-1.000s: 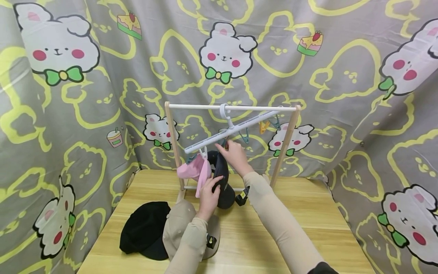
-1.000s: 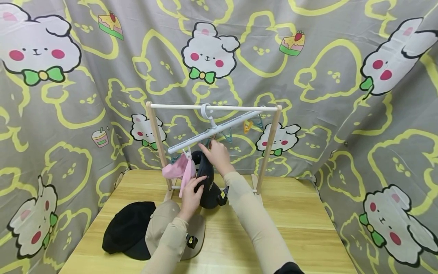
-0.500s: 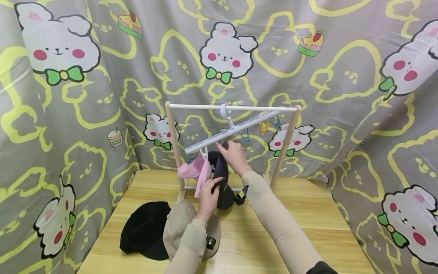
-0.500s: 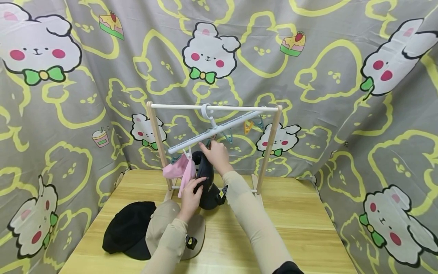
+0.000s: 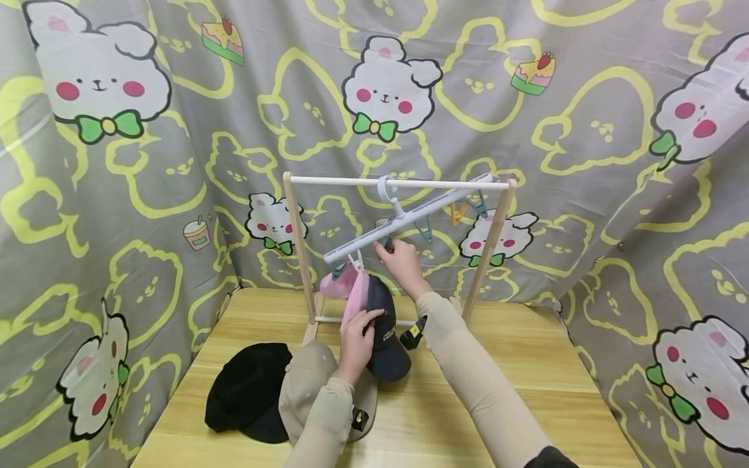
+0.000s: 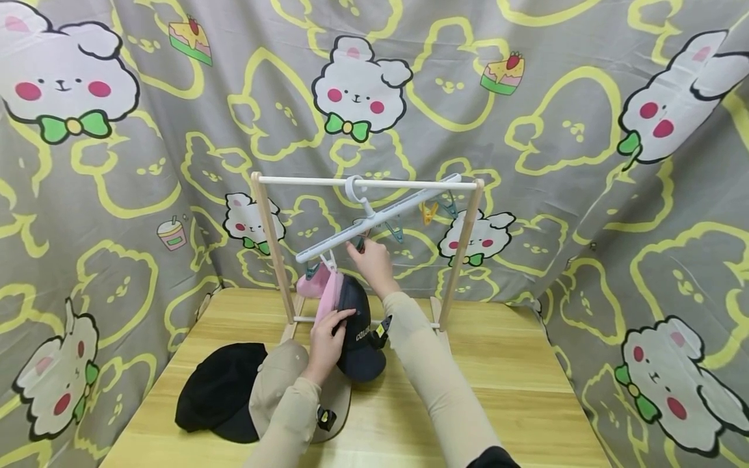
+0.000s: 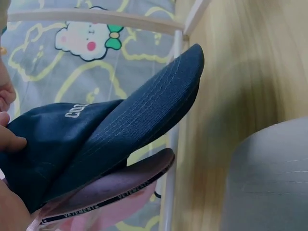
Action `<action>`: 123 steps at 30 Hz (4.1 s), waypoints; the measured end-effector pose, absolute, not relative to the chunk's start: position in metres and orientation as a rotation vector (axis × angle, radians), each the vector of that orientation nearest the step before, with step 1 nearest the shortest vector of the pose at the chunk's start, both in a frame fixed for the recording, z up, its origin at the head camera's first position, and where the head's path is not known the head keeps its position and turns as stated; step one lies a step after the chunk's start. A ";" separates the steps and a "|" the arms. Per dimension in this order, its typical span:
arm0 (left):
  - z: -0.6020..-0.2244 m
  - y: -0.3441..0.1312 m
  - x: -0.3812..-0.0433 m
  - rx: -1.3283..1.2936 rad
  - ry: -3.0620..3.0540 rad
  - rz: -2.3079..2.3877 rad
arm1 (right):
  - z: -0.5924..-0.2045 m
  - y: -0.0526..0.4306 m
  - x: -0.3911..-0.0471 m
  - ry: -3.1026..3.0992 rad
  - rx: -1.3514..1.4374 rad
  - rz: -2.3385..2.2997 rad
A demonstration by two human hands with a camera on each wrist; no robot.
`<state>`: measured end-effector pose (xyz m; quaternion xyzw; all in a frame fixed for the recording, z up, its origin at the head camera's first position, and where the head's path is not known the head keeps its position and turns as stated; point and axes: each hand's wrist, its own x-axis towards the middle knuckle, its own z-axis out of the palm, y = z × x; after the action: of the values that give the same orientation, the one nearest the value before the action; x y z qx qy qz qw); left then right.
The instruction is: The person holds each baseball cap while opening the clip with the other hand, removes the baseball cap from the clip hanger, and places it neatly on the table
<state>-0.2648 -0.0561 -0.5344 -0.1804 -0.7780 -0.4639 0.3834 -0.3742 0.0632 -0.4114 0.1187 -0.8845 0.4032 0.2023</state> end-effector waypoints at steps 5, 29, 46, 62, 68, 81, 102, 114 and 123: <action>-0.532 -0.057 -0.264 -0.462 -1.975 -1.164 | -0.411 0.062 -0.373 -2.467 0.340 1.141; -0.536 -0.059 -0.243 -0.433 -1.963 -1.179 | -0.410 0.064 -0.370 -2.459 0.327 1.189; -0.545 -0.060 -0.224 -0.437 -1.955 -1.234 | -0.410 0.063 -0.372 -2.495 0.286 1.163; -0.554 -0.058 -0.206 -0.457 -1.935 -1.239 | -0.408 0.064 -0.372 -2.500 0.267 1.150; -0.556 -0.058 -0.202 -0.470 -1.934 -1.244 | -0.410 0.064 -0.372 -2.499 0.274 1.149; -0.562 -0.057 -0.195 -0.414 -1.926 -1.289 | -0.413 0.064 -0.372 -2.502 0.294 1.159; -0.574 -0.060 -0.180 -0.400 -1.921 -1.317 | -0.417 0.066 -0.372 -2.494 0.315 1.132; -0.577 -0.067 -0.171 -0.295 -2.068 -1.346 | -0.418 0.068 -0.367 -2.501 0.294 1.142; -0.582 -0.070 -0.167 -0.276 -2.101 -1.337 | -0.426 0.075 -0.358 -2.509 0.350 1.150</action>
<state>-0.1669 -0.0697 -0.5823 -0.1046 -0.7965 -0.5068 0.3127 -0.3583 0.0749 -0.4265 0.1237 -0.8873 0.4066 0.1788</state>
